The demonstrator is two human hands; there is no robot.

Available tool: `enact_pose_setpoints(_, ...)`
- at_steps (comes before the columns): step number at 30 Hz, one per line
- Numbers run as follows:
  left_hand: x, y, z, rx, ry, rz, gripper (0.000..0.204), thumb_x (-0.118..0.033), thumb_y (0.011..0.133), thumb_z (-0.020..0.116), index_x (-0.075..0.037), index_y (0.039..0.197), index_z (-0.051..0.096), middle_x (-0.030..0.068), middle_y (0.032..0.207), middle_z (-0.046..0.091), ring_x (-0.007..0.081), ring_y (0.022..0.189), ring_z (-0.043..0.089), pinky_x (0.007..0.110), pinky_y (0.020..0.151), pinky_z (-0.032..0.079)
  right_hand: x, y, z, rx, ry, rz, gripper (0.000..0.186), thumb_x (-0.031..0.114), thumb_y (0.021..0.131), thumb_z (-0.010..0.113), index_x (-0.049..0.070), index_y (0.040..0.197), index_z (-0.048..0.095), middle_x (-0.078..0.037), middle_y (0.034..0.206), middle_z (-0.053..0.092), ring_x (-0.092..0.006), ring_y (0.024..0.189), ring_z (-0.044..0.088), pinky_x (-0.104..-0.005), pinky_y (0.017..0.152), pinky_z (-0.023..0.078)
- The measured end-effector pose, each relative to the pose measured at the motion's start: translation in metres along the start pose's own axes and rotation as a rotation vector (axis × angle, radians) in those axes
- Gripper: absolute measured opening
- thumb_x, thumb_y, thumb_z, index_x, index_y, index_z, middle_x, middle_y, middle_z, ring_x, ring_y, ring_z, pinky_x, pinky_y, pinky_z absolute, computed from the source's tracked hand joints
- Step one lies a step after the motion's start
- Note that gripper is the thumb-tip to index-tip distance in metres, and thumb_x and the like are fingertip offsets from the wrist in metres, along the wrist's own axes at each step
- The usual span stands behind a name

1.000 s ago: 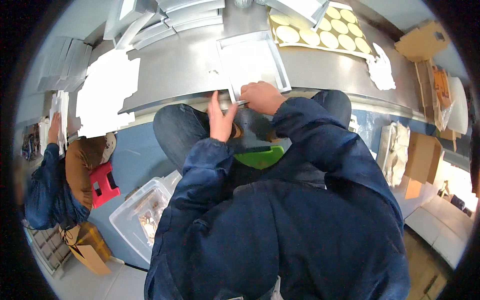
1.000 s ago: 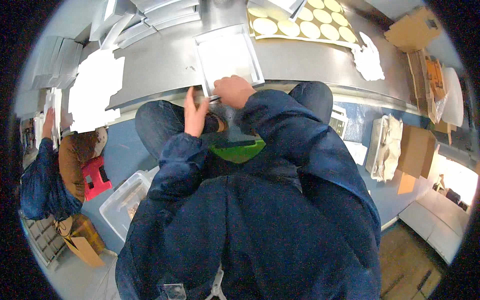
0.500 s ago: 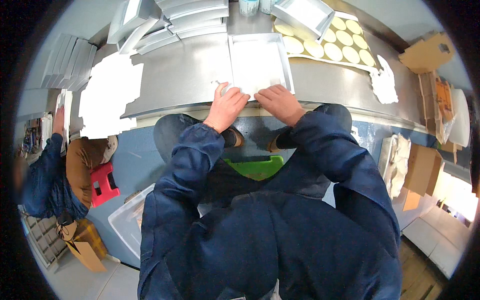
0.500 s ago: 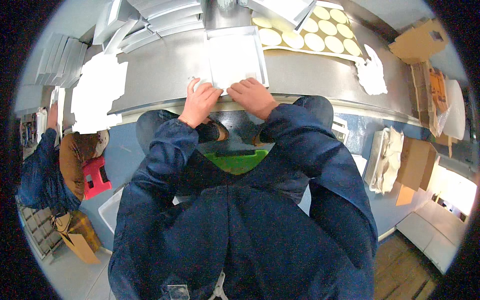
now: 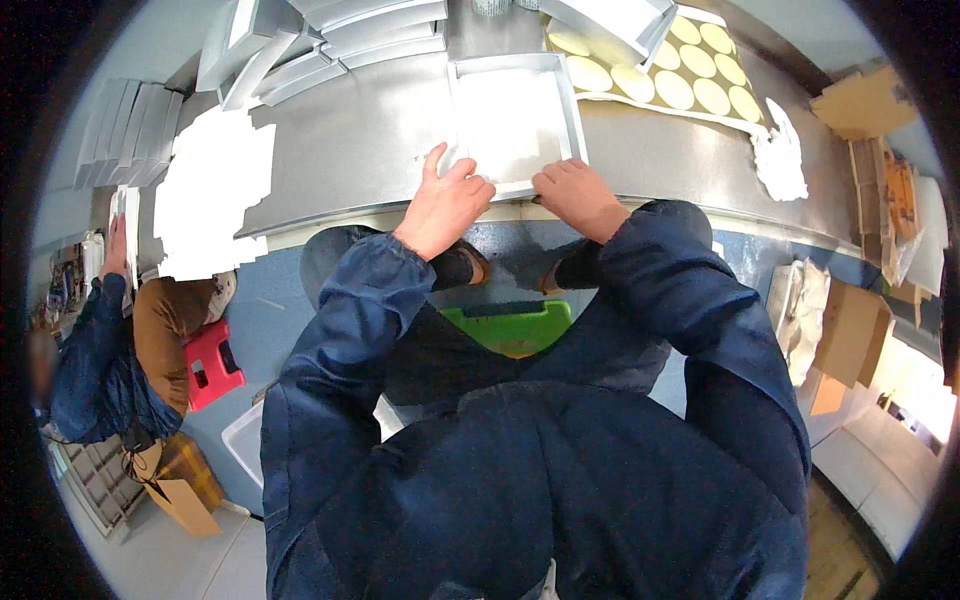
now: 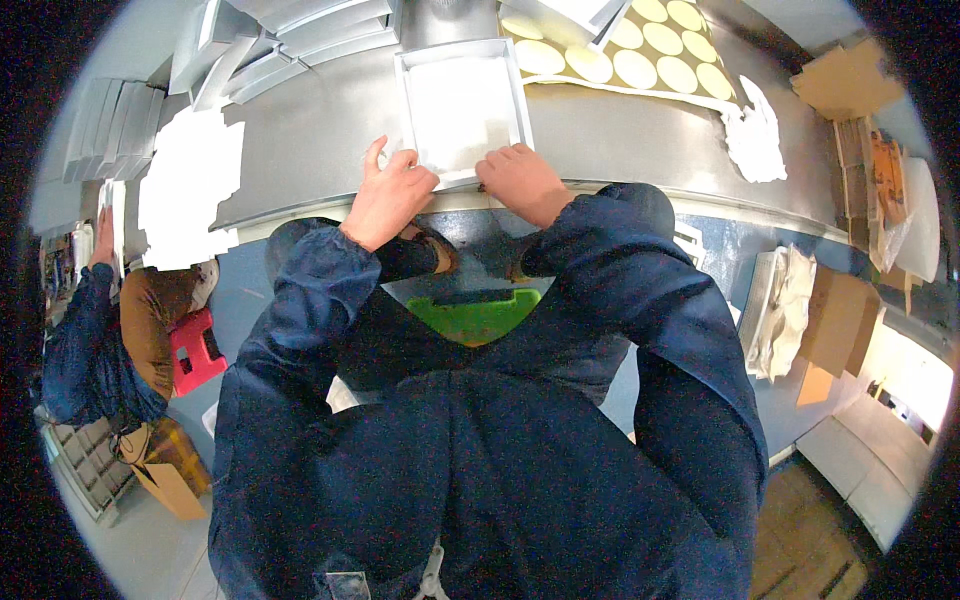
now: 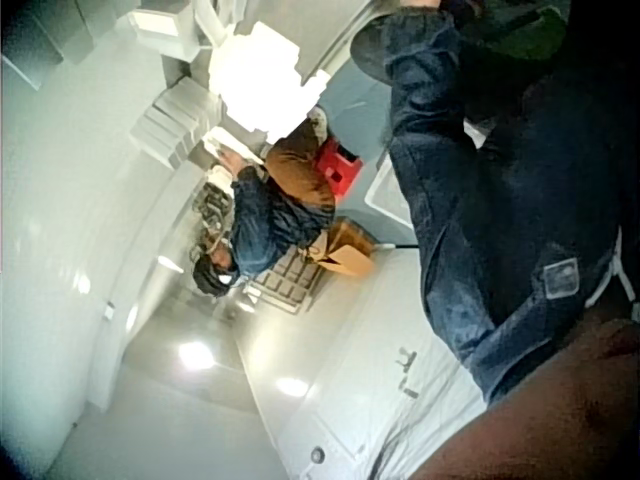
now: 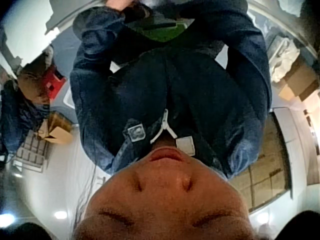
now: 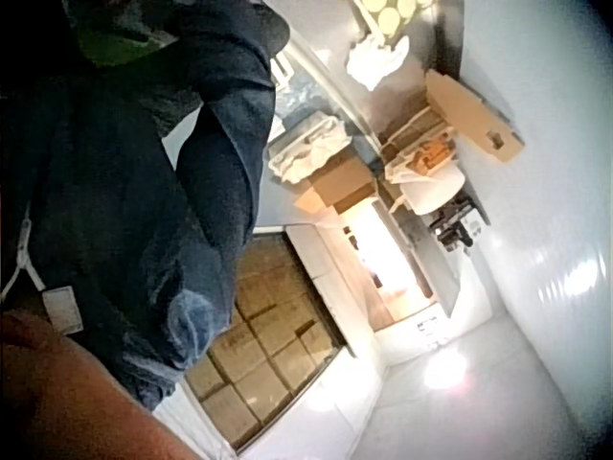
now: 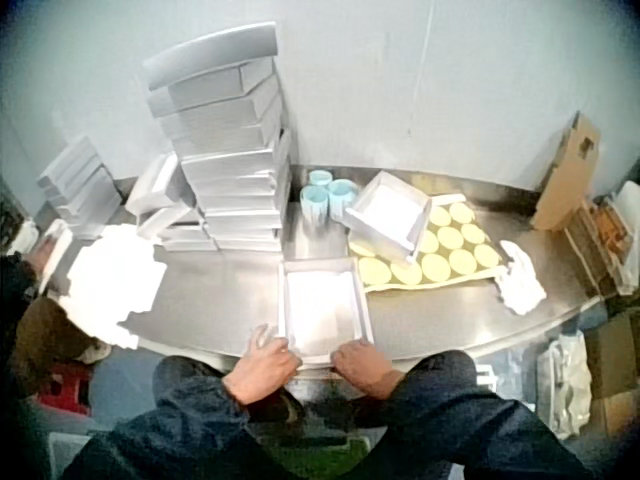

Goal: The person folds white cardboard pieces into boxes and stacks them on a metal table while sitting on the floor.

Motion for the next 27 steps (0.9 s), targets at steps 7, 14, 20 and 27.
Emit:
enact_pose_setpoints(7,0.008,0.017,0.003,0.216,0.006,0.071,0.008,-0.023,0.067,0.065,-0.018,0.074,0.065,-0.0064,0.082,0.053,0.0150,0.102,0.048,0.058,0.105,0.020,-0.013,0.005,0.003,0.138,-0.049,-0.075,0.018,0.027,0.079,0.060,0.010,0.076,0.058,-0.006,0.073,0.059,-0.0230,0.082,0.061,-0.0389,0.093,0.040)
enact_pose_setpoints(14,0.010,0.008,0.001,0.164,-0.114,0.011,0.015,-0.025,0.066,0.068,-0.017,0.079,0.070,-0.0003,0.112,0.050,0.0210,0.124,0.036,0.060,0.106,0.016,-0.018,-0.008,-0.005,0.047,0.004,-0.154,0.024,0.029,0.072,0.069,0.010,0.073,0.054,-0.005,0.070,0.055,-0.0220,0.079,0.058,-0.0416,0.102,0.034)
enact_pose_setpoints(20,-0.001,0.015,-0.006,0.146,-0.088,-0.043,0.024,-0.025,0.067,0.070,-0.016,0.089,0.066,-0.0002,0.108,0.051,0.0206,0.119,0.039,0.057,0.103,0.021,-0.009,-0.005,-0.017,0.075,-0.010,-0.090,0.030,0.029,0.068,0.071,0.010,0.082,0.052,-0.005,0.077,0.054,-0.0219,0.081,0.057,-0.0408,0.101,0.034)
enact_pose_setpoints(27,-0.008,0.008,0.010,0.117,-0.137,-0.021,0.019,-0.023,0.069,0.069,-0.015,0.083,0.058,-0.0013,0.079,0.053,0.0159,0.089,0.054,0.049,0.102,0.026,0.028,0.007,-0.010,-0.044,-0.006,-0.081,0.023,0.027,0.076,0.065,0.010,0.086,0.053,-0.004,0.074,0.055,-0.0210,0.081,0.058,-0.0389,0.095,0.038)
Point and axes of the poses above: each hand's wrist, its own y-axis towards the middle knuckle, its own z-axis out of the palm, x = y × z, the point moved 6 cm from there along y, towards the middle knuckle
